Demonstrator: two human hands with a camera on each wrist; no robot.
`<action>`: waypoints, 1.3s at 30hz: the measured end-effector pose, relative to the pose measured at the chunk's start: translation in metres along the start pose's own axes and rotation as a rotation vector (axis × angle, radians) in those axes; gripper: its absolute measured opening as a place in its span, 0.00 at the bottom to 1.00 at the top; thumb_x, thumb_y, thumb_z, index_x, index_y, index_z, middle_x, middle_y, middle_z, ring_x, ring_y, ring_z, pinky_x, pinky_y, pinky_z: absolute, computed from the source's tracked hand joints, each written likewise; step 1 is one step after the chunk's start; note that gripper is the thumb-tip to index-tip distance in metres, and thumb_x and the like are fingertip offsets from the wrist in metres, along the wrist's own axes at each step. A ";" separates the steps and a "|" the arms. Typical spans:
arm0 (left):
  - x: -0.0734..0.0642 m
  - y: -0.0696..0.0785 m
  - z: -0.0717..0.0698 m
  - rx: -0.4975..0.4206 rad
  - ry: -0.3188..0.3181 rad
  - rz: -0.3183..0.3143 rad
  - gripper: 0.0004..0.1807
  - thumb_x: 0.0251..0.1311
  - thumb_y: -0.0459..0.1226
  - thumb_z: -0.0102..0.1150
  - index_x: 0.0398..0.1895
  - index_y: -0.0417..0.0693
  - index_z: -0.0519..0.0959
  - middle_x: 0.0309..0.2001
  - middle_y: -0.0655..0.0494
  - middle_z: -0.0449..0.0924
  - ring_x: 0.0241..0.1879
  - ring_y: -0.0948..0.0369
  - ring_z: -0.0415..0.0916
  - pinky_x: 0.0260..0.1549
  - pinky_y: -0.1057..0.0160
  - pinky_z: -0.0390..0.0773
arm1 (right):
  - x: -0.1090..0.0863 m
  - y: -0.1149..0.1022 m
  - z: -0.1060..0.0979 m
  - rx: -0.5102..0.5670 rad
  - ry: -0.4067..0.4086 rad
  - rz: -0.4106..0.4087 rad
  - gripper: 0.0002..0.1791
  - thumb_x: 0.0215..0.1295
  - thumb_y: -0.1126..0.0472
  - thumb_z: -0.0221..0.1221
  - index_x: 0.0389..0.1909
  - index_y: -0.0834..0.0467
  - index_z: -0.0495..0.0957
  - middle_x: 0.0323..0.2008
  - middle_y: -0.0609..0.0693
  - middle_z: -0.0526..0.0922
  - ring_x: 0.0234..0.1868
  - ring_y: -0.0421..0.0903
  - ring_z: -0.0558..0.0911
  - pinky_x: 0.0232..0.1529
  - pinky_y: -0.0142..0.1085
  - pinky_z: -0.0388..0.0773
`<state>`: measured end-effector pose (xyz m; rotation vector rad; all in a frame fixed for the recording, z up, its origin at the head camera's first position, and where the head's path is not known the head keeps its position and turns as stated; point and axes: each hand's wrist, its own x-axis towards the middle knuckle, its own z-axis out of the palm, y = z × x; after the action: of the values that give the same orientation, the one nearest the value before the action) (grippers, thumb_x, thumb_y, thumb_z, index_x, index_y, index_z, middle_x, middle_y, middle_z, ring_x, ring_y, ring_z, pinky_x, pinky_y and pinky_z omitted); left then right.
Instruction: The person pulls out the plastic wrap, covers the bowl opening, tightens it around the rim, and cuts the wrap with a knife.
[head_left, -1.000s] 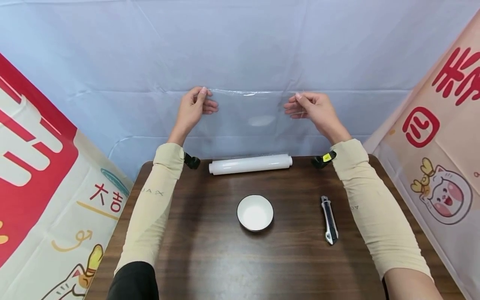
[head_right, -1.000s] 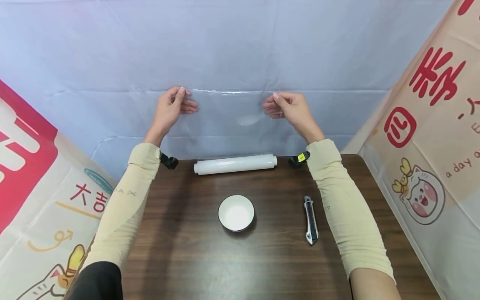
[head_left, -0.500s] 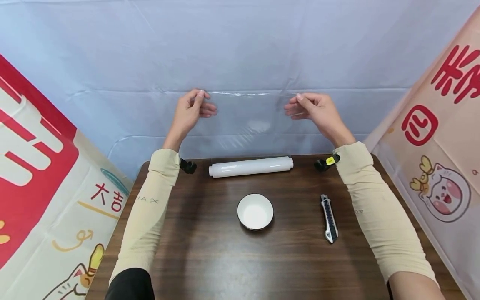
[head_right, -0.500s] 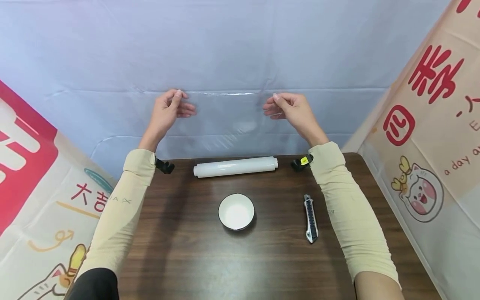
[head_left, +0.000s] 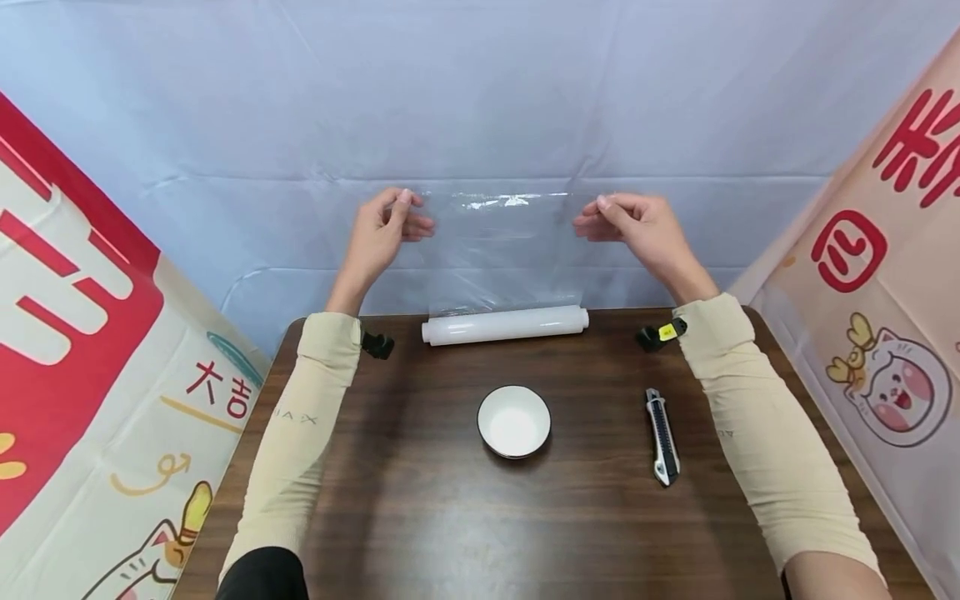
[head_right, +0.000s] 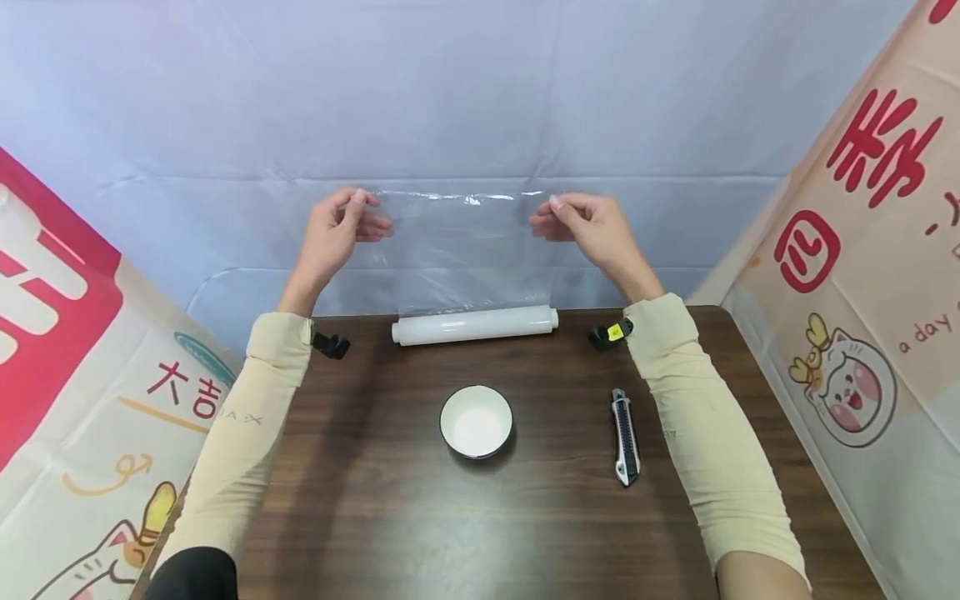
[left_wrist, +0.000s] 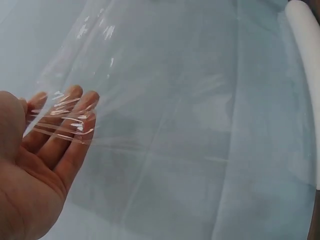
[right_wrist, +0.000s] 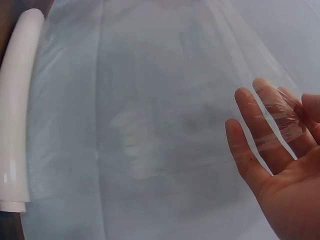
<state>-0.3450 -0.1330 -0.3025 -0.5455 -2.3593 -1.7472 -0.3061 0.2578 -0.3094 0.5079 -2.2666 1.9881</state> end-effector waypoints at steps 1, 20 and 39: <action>-0.004 -0.001 0.001 0.008 -0.002 0.005 0.28 0.81 0.53 0.45 0.56 0.37 0.79 0.43 0.39 0.90 0.40 0.56 0.92 0.49 0.55 0.90 | -0.004 0.001 0.000 -0.027 -0.004 0.001 0.24 0.80 0.52 0.58 0.56 0.71 0.82 0.42 0.44 0.94 0.44 0.41 0.93 0.53 0.30 0.86; -0.108 -0.037 0.023 0.038 0.030 0.183 0.17 0.83 0.42 0.46 0.49 0.41 0.84 0.40 0.41 0.92 0.41 0.57 0.91 0.44 0.69 0.85 | -0.096 0.045 0.013 -0.165 -0.041 -0.070 0.19 0.84 0.57 0.51 0.56 0.67 0.84 0.46 0.41 0.93 0.50 0.35 0.91 0.57 0.24 0.81; -0.167 -0.061 0.020 0.022 -0.060 0.208 0.12 0.81 0.32 0.47 0.48 0.39 0.83 0.39 0.42 0.91 0.44 0.68 0.89 0.51 0.68 0.85 | -0.159 0.062 0.034 -0.166 -0.093 -0.045 0.16 0.83 0.63 0.51 0.53 0.63 0.87 0.49 0.45 0.93 0.55 0.34 0.87 0.59 0.25 0.80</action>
<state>-0.2124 -0.1627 -0.4192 -0.8186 -2.2636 -1.6339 -0.1696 0.2614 -0.4173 0.6402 -2.4248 1.7710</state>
